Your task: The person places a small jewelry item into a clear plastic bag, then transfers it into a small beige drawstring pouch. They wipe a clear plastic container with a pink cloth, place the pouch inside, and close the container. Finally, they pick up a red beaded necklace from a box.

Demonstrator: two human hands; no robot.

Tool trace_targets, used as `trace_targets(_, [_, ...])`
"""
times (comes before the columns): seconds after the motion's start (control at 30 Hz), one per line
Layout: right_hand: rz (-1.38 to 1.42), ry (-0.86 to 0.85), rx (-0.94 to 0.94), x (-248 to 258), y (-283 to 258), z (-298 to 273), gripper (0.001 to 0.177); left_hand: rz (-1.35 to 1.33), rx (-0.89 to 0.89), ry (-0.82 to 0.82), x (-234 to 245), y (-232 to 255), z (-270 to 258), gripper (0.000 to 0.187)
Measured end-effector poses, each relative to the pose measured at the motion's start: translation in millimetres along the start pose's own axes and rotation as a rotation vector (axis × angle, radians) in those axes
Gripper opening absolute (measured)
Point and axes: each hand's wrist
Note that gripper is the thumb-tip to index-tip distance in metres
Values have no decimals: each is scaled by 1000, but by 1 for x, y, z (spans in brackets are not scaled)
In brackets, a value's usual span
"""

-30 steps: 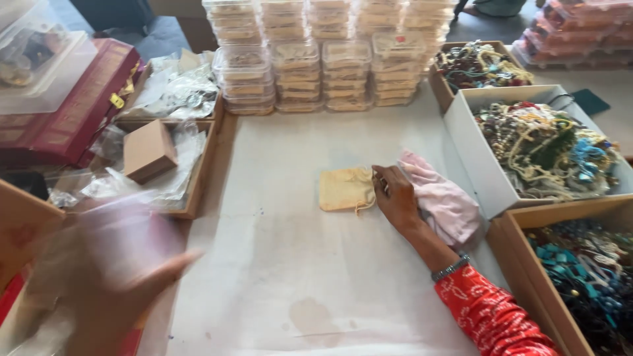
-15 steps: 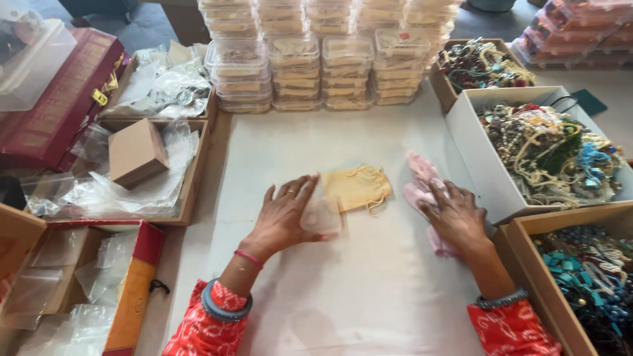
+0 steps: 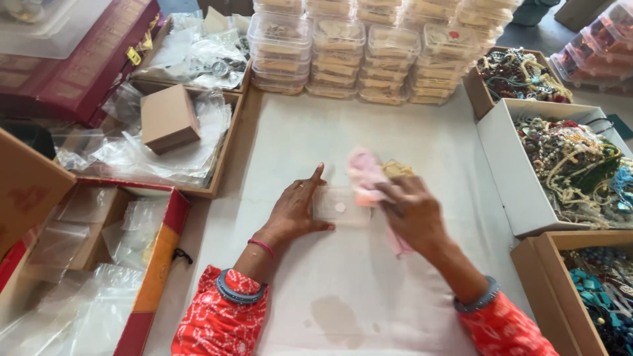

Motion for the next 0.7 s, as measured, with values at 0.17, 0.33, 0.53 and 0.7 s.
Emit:
trace_targets(0.17, [-150,-108,148,-46,-66,17,39,3,19,22,-1,1,1,145])
trace_targets(0.33, [-145,-31,275,-62,-88,10,22,110,144,-20,-14,-23,4,137])
trace_targets(0.53, [-181,-152,17,-39,-34,-3,30,34,33,11,-2,1,1,144])
trace_targets(0.7, [-268,-120,19,-50,-57,0,32,43,31,21,-2,4,0,140])
Point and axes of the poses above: each hand's wrist, its own z-axis towards the middle knuckle, its own x-axis out of the back of the hand, y = z × x, and after that the axes turned 9 degrees about -z, right-handed
